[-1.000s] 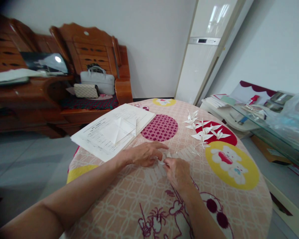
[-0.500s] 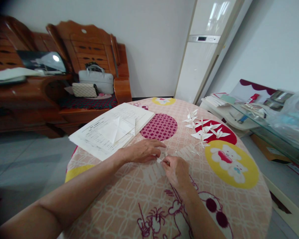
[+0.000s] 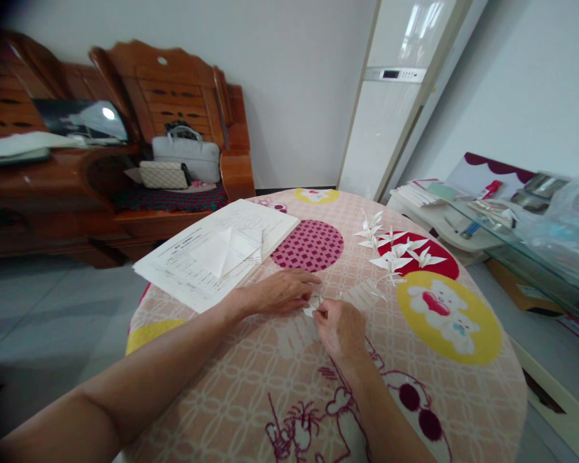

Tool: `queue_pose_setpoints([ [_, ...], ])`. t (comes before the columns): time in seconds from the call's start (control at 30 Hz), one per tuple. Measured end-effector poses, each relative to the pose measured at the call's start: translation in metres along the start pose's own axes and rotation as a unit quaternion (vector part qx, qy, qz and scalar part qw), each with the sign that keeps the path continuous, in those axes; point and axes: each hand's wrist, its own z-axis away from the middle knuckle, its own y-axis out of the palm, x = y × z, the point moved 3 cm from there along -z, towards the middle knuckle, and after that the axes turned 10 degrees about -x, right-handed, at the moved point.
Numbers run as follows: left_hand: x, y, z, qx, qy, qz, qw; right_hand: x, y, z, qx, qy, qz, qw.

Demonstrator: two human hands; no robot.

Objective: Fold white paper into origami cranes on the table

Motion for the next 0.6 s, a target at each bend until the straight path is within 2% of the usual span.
queue_pose_setpoints([
  [0.2,-0.004,0.000,0.000,-0.009,0.005,-0.024,1.000,-0.001,0.001,0.000,-0.002,0.001,0.015,1.000],
  [0.37,0.002,-0.005,0.004,-0.026,0.017,0.014,0.999,-0.005,0.000,0.001,-0.002,-0.001,-0.001,1.000],
  [0.6,0.013,-0.012,0.006,-0.025,-0.021,0.035,0.999,-0.005,0.000,0.001,0.007,0.012,-0.014,1.000],
])
